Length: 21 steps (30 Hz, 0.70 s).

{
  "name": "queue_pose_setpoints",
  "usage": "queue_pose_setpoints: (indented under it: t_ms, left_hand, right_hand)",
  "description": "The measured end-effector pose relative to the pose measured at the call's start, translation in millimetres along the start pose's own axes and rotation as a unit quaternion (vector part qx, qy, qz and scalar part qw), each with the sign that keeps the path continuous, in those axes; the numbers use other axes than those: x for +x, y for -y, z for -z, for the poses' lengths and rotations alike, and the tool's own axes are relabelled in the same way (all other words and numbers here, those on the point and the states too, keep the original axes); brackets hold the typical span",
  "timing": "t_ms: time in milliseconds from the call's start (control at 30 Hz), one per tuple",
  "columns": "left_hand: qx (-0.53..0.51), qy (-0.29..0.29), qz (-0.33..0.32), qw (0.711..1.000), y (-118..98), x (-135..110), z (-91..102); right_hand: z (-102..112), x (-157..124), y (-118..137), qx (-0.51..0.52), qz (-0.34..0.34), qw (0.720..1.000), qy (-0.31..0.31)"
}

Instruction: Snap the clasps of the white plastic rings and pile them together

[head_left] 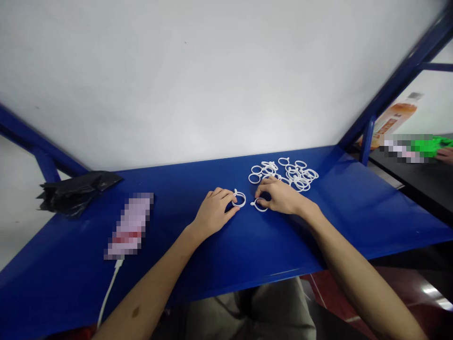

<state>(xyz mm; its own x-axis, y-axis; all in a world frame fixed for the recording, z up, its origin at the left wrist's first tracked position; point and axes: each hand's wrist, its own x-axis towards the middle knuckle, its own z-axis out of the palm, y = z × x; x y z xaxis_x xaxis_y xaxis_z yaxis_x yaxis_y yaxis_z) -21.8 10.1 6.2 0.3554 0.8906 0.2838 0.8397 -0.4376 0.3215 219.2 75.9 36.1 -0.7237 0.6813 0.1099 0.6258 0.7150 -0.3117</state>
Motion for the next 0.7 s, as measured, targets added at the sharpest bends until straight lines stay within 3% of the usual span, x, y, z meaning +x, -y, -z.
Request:
queue_pose_setpoints:
  t_ms: [133,267,400,567,700]
  left_hand:
    - [0.008,-0.002,-0.006,1.0,0,-1,-0.3]
    - [0.021,-0.001,0.001,1.0,0,-1,-1.7]
    - [0.021,0.0,0.006,1.0,-1,0,-2.8]
    - [0.024,0.0,-0.008,1.0,-2,0,-1.7]
    - [0.04,0.003,-0.04,0.998,-1,-1,-0.8]
  right_hand:
    - [-2,2,0,0.015,-0.03,0.999,-0.013]
    - [-3,4,7,0.04,-0.08,0.993,-0.074]
    - [-16,10,21,0.089,-0.086,0.983,-0.134]
    - [-38,19,32,0.078,-0.108,0.981,-0.143]
    - [-44,20,30,0.07,-0.109,0.982,-0.139]
